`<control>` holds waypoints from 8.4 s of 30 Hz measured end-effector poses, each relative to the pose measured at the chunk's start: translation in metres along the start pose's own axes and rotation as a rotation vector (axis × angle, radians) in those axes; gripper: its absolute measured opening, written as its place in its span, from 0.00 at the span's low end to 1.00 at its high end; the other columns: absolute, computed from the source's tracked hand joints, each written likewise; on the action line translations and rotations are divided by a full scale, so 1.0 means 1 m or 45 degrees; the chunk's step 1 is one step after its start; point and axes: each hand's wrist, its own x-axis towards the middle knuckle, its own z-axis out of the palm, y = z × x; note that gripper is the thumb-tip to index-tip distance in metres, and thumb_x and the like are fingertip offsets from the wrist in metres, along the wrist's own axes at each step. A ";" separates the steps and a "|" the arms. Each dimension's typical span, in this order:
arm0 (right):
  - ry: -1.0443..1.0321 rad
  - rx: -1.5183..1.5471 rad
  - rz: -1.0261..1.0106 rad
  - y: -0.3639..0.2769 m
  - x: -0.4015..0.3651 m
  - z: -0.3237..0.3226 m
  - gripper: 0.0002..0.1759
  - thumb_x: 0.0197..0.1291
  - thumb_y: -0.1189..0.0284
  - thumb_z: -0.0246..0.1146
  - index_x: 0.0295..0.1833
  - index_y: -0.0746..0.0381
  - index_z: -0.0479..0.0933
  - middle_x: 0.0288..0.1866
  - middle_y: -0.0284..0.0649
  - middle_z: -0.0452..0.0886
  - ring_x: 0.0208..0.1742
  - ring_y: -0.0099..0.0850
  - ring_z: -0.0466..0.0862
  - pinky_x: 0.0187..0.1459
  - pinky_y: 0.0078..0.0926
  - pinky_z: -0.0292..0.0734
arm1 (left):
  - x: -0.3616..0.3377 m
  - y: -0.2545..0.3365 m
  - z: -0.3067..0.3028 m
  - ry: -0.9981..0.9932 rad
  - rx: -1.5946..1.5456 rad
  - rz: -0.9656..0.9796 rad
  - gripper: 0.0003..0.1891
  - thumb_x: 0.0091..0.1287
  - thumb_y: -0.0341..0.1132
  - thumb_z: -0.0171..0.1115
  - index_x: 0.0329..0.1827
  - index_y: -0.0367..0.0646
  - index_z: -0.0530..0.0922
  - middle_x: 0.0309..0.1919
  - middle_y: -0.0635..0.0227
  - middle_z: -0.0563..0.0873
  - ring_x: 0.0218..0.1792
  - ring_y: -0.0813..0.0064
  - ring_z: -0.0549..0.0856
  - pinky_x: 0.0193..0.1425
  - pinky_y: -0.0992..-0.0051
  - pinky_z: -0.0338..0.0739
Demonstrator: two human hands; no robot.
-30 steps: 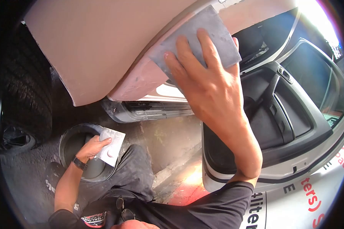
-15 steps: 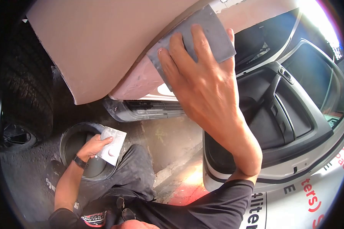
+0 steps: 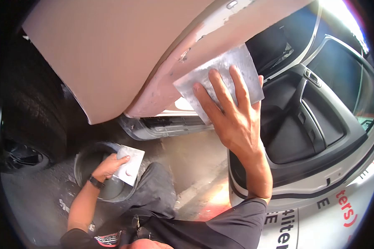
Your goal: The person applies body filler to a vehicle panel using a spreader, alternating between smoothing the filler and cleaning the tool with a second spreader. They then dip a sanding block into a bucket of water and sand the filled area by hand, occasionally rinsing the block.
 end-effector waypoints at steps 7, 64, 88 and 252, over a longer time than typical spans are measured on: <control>0.503 1.154 0.883 -0.057 -0.094 0.058 0.20 0.68 0.84 0.58 0.64 0.67 0.81 0.60 0.46 0.86 0.73 0.44 0.76 0.76 0.47 0.61 | -0.021 0.024 0.024 -0.001 -0.034 -0.032 0.18 0.76 0.42 0.65 0.58 0.36 0.82 0.48 0.68 0.90 0.46 0.81 0.87 0.50 0.75 0.82; 0.073 -0.427 -0.174 0.039 0.070 -0.064 0.27 0.60 0.81 0.60 0.62 0.44 0.81 0.63 0.31 0.81 0.70 0.39 0.77 0.72 0.81 0.45 | -0.008 0.007 0.030 0.435 0.434 0.443 0.29 0.77 0.52 0.61 0.37 0.25 0.85 0.26 0.63 0.87 0.27 0.80 0.82 0.33 0.70 0.78; 0.046 -0.490 -0.115 0.056 0.040 -0.043 0.29 0.63 0.75 0.58 0.68 0.37 0.79 0.68 0.30 0.78 0.71 0.41 0.75 0.69 0.83 0.50 | -0.024 0.025 0.041 0.467 0.568 0.296 0.29 0.76 0.53 0.62 0.37 0.27 0.84 0.25 0.63 0.85 0.27 0.79 0.81 0.30 0.70 0.77; 0.496 -0.309 -0.198 0.029 0.010 0.062 0.25 0.66 0.60 0.63 0.69 0.38 0.78 0.68 0.29 0.79 0.69 0.38 0.79 0.70 0.82 0.48 | -0.011 -0.002 0.023 0.378 0.725 0.310 0.30 0.77 0.53 0.59 0.36 0.27 0.85 0.24 0.48 0.86 0.28 0.63 0.88 0.38 0.62 0.80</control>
